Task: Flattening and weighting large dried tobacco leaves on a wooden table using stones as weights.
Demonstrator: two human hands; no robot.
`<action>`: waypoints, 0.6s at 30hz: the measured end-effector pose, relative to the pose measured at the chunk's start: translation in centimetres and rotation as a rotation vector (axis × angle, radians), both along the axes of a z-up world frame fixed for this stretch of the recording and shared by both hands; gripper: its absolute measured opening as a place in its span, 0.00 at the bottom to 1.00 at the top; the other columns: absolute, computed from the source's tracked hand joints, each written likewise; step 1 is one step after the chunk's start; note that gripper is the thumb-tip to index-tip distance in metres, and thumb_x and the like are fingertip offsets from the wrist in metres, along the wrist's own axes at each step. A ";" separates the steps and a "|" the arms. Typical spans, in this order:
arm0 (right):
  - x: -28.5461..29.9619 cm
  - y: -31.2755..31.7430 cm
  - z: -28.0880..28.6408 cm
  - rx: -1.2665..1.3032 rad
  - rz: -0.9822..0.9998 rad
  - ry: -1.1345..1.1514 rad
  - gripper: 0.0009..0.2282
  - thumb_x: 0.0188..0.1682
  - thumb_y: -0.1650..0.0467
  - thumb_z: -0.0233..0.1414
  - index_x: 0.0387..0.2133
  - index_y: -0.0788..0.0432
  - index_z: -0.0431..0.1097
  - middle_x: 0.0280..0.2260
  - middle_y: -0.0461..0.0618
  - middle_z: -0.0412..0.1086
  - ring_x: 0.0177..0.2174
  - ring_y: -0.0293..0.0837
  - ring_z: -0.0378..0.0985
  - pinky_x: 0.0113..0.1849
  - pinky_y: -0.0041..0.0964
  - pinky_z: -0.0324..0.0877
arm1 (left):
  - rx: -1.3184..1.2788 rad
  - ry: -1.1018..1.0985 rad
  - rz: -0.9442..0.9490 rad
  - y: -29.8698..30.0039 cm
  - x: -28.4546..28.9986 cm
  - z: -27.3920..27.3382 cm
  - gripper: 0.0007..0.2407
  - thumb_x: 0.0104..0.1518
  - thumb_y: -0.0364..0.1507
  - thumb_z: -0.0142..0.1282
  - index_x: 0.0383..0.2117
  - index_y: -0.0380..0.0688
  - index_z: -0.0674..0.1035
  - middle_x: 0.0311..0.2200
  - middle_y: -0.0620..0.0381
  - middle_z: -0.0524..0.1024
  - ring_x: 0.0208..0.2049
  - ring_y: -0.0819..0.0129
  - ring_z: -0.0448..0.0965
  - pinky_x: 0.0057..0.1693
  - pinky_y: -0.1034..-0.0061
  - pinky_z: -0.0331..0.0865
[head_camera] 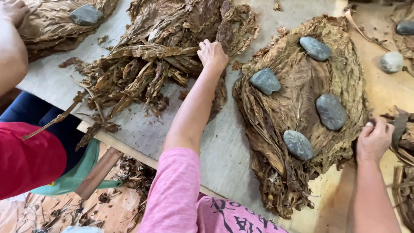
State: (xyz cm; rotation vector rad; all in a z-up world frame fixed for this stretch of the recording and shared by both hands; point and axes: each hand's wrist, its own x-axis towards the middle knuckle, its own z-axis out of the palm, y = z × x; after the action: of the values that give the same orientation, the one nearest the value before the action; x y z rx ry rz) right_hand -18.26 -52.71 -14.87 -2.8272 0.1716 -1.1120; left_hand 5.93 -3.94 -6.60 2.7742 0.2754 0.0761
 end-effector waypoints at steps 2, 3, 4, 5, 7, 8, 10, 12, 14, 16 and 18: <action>-0.1 0.1 0.1 0.019 -0.017 0.019 0.10 0.54 0.81 0.45 0.45 0.68 0.71 0.39 0.65 0.64 0.35 0.57 0.71 0.38 0.48 0.71 | -0.035 -0.024 -0.016 0.1 0.2 0.6 0.09 0.51 0.27 0.55 0.38 0.42 0.77 0.46 0.46 0.66 0.49 0.52 0.64 0.52 0.63 0.65; -0.2 0.1 0.1 0.038 -0.037 0.037 0.09 0.55 0.80 0.45 0.44 0.68 0.71 0.39 0.64 0.64 0.34 0.56 0.71 0.38 0.48 0.72 | -0.136 -0.041 0.000 0.3 0.4 0.8 0.12 0.50 0.29 0.58 0.40 0.43 0.74 0.46 0.48 0.67 0.49 0.54 0.65 0.51 0.64 0.67; 0.0 0.2 0.1 0.059 -0.054 0.050 0.07 0.56 0.79 0.45 0.43 0.67 0.70 0.39 0.63 0.63 0.34 0.55 0.71 0.37 0.47 0.73 | -0.234 -0.063 0.020 0.6 0.7 1.2 0.16 0.49 0.30 0.61 0.43 0.43 0.72 0.46 0.50 0.68 0.49 0.56 0.66 0.51 0.66 0.69; 0.2 0.2 0.3 0.059 -0.056 0.049 0.07 0.56 0.79 0.45 0.43 0.67 0.70 0.39 0.63 0.63 0.34 0.55 0.71 0.37 0.47 0.73 | -0.234 -0.064 0.018 0.9 -0.3 2.8 0.16 0.49 0.30 0.61 0.43 0.43 0.72 0.46 0.50 0.68 0.49 0.56 0.66 0.51 0.66 0.69; -0.1 0.5 0.4 0.084 -0.040 0.043 0.07 0.56 0.80 0.45 0.44 0.67 0.68 0.38 0.63 0.64 0.35 0.56 0.71 0.36 0.48 0.71 | -1.048 0.071 0.026 1.6 -2.5 5.7 0.26 0.49 0.18 0.58 0.57 0.42 0.64 0.44 0.52 0.76 0.17 0.83 0.66 0.24 0.93 0.64; 0.0 0.4 0.4 0.085 -0.043 0.046 0.07 0.56 0.80 0.45 0.44 0.67 0.68 0.38 0.63 0.64 0.35 0.56 0.71 0.36 0.48 0.71 | -1.047 0.075 0.024 1.8 -2.2 5.6 0.26 0.49 0.18 0.58 0.57 0.42 0.64 0.44 0.52 0.76 0.17 0.83 0.66 0.24 0.93 0.64; 0.0 0.3 0.6 0.156 -0.005 -0.003 0.08 0.56 0.80 0.46 0.43 0.68 0.71 0.39 0.61 0.65 0.36 0.54 0.71 0.37 0.46 0.70 | -1.320 0.115 0.078 2.3 -1.7 5.5 0.39 0.45 0.43 0.56 0.63 0.40 0.51 0.63 0.46 0.55 0.63 0.56 0.57 0.67 0.60 0.48; -0.2 2.4 3.8 0.389 -0.097 0.020 0.08 0.55 0.81 0.44 0.43 0.66 0.69 0.38 0.57 0.66 0.33 0.45 0.70 0.33 0.32 0.70 | -1.376 0.116 0.103 2.7 -2.3 6.8 0.36 0.46 0.43 0.52 0.62 0.44 0.55 0.64 0.48 0.55 0.64 0.55 0.55 0.66 0.56 0.45; 0.1 3.2 6.2 0.624 -0.177 0.045 0.08 0.53 0.82 0.42 0.42 0.65 0.66 0.38 0.53 0.66 0.30 0.36 0.69 0.30 0.19 0.68 | -1.434 0.109 0.129 2.8 -2.8 8.3 0.32 0.48 0.44 0.49 0.62 0.48 0.58 0.65 0.51 0.55 0.64 0.54 0.54 0.66 0.53 0.43; 0.7 2.4 7.5 0.497 0.048 -0.174 0.06 0.61 0.81 0.40 0.43 0.67 0.64 0.35 0.56 0.68 0.30 0.40 0.71 0.27 0.29 0.66 | -1.808 0.056 0.087 2.3 -3.3 9.9 0.20 0.52 0.30 0.51 0.54 0.45 0.66 0.37 0.40 0.77 0.32 0.54 0.78 0.39 0.65 0.75; 1.3 8.0 13.1 0.491 0.161 -0.126 0.06 0.62 0.80 0.38 0.45 0.70 0.63 0.38 0.59 0.66 0.35 0.45 0.70 0.35 0.33 0.68 | -1.894 0.013 0.116 1.1 -4.3 12.0 0.20 0.52 0.28 0.52 0.53 0.46 0.67 0.39 0.41 0.77 0.33 0.54 0.77 0.41 0.63 0.72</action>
State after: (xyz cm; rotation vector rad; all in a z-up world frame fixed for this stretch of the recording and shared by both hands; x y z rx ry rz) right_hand -16.98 -44.72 -1.74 -2.2904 0.1744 -1.0392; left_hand 1.63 -2.81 5.40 0.8787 0.2655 -0.1247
